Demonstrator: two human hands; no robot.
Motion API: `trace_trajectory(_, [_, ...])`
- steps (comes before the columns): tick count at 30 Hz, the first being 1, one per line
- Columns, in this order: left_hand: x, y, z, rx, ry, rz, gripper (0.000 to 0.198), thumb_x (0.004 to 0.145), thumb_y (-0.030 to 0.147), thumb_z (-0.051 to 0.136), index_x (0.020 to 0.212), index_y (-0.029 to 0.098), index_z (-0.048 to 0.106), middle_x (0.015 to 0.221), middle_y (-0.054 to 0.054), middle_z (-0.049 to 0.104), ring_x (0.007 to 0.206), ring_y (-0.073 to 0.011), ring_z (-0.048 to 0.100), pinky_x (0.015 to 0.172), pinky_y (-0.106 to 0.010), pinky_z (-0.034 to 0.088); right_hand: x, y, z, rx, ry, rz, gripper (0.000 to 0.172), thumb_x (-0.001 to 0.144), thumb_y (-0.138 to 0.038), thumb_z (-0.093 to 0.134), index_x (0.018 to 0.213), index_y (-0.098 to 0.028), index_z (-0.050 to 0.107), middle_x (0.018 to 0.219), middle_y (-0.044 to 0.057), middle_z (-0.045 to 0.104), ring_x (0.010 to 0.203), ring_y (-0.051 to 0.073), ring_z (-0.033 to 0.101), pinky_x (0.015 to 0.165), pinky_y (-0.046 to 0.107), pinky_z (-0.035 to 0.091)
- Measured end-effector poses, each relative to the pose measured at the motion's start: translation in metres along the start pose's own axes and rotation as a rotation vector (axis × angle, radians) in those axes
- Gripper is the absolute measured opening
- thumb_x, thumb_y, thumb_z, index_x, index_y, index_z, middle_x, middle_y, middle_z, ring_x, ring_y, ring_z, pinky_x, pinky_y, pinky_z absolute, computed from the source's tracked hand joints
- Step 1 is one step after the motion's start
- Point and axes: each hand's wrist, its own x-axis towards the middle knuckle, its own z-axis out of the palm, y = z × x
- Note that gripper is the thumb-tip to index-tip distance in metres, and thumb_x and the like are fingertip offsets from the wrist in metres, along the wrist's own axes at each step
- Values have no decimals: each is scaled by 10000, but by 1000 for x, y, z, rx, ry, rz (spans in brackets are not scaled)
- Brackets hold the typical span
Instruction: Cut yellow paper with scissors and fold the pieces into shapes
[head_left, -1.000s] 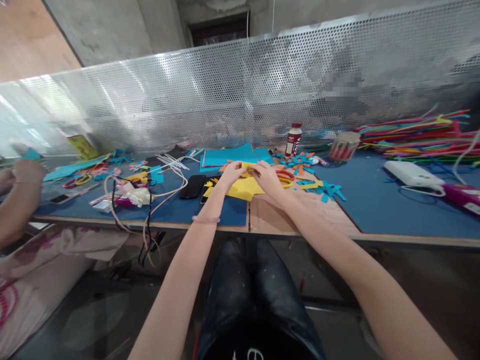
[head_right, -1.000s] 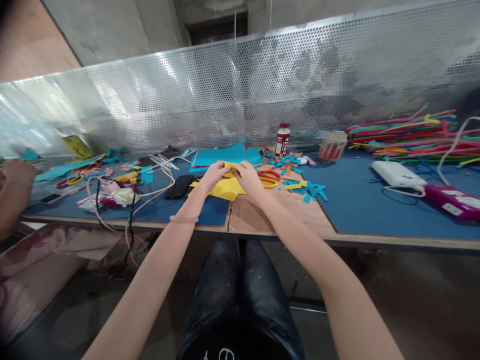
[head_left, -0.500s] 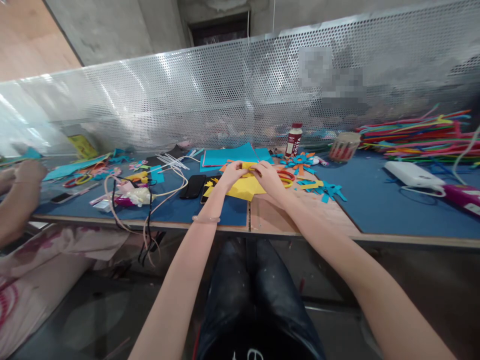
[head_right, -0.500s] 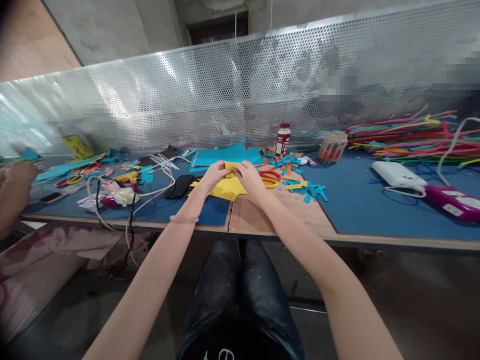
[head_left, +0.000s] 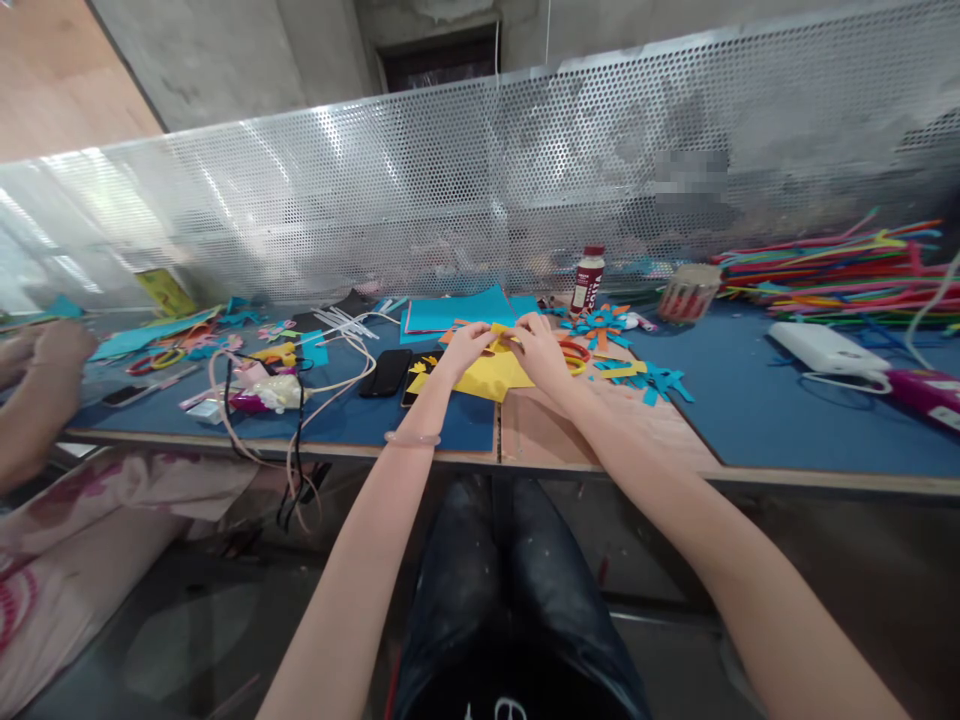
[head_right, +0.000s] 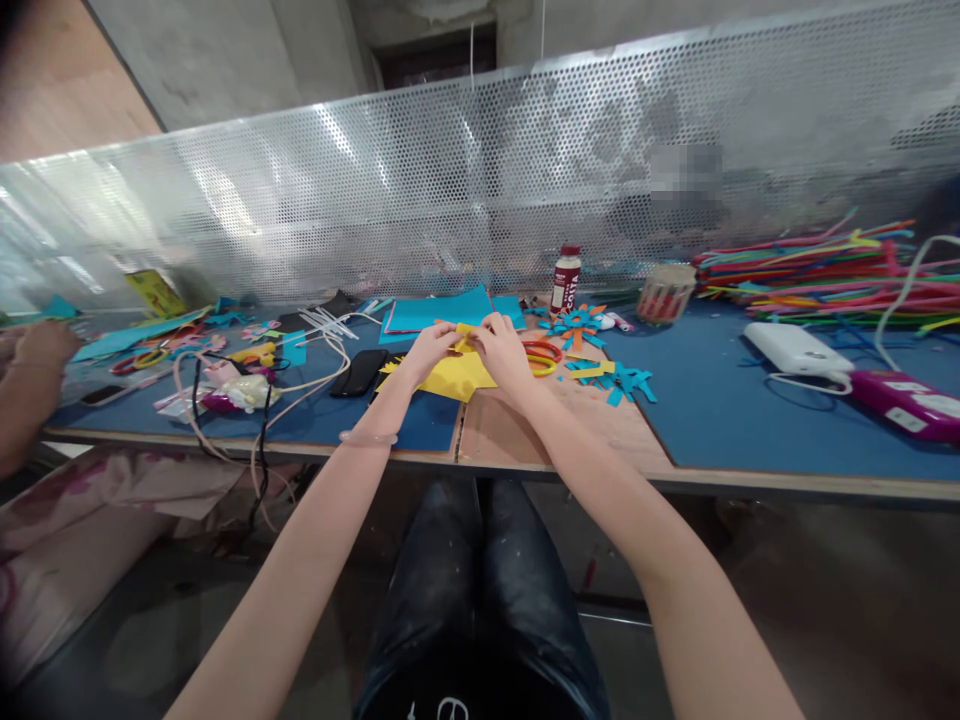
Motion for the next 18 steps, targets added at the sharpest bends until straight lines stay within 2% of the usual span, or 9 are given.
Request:
trace_trajectory(6, [-2, 3, 2, 5, -2, -29, 211, 788, 346, 519, 820, 164, 623, 835, -46, 605, 771, -140, 575, 641, -238, 501, -2, 6, 2, -9, -33, 6, 217, 876, -317, 502, 1008, -160, 573, 1067, 59, 569, 957, 187, 544, 830, 403, 444])
trace_trajectory(18, [-3, 7, 4, -3, -31, -67, 249, 803, 369, 519, 878, 156, 625, 876, -56, 629, 789, -140, 595, 680, -253, 505, -1, 4, 4, 40, 14, 128, 232, 877, -332, 506, 998, -146, 575, 999, 50, 596, 883, 167, 578, 781, 376, 475])
